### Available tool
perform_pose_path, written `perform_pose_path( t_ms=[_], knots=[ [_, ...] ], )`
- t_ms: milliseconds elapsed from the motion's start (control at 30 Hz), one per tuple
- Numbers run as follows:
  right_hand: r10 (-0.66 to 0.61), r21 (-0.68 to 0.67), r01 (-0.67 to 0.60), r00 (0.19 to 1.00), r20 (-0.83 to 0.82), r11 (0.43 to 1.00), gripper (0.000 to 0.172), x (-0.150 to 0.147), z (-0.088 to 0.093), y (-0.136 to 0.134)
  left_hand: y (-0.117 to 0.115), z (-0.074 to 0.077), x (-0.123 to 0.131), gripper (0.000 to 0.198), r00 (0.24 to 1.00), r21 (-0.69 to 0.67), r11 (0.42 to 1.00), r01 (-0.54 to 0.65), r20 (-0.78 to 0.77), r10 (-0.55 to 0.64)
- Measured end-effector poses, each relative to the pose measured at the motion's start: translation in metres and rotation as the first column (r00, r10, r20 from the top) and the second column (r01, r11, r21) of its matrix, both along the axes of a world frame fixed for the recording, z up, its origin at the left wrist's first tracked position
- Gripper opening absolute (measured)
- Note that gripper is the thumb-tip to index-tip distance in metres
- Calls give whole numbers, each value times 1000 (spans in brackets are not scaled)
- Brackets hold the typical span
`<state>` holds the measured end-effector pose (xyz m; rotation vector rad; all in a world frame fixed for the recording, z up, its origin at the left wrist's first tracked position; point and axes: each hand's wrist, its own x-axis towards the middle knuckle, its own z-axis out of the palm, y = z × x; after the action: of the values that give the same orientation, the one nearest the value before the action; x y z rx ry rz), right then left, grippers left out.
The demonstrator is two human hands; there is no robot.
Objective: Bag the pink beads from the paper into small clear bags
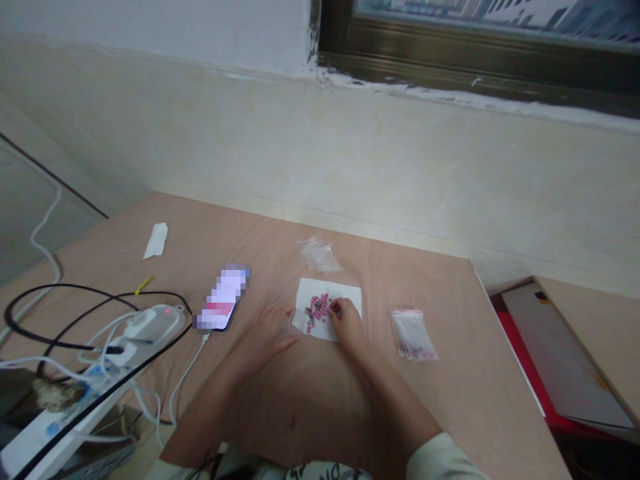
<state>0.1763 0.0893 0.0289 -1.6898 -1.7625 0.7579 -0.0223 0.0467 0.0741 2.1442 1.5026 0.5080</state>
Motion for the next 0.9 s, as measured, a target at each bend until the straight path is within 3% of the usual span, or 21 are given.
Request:
perform_pose_path(
  t_ms=[100, 267, 367, 500, 700, 800, 900],
  knots=[
    [3, 18, -2, 995, -95, 1000, 7, -7, 12, -9, -1, 0, 4, 42, 1000, -17, 1000, -14, -27, 14],
    [221, 27, -222, 940, -260, 975, 6, -32, 31, -33, -5, -11, 11, 40, 999, 32, 999, -33, -5, 33],
    [136, 20, -136, 956, -260, 991, 10, -32, 27, -39, -9, -13, 11, 41, 998, 41, 997, -63, -12, 63],
    [-43, 34, 47, 995, -95, 998, 11, -16, 8, -35, -12, -9, 8, 41, 998, 1, 998, -62, -17, 62],
    [-19, 16, 19, 1000, 23, 1000, 9, -14, -2, -32, -9, -1, 11, 41, 998, -50, 997, -62, -27, 61],
    [-21, 12, 22, 999, -39, 1000, 9, -18, 4, -33, -6, 1, 14, 40, 996, -70, 994, -78, -53, 75],
    [59, 9, -58, 983, -174, 998, 7, -26, 13, -34, -4, -2, 17, 39, 997, -64, 996, -69, -50, 66]
  ],
)
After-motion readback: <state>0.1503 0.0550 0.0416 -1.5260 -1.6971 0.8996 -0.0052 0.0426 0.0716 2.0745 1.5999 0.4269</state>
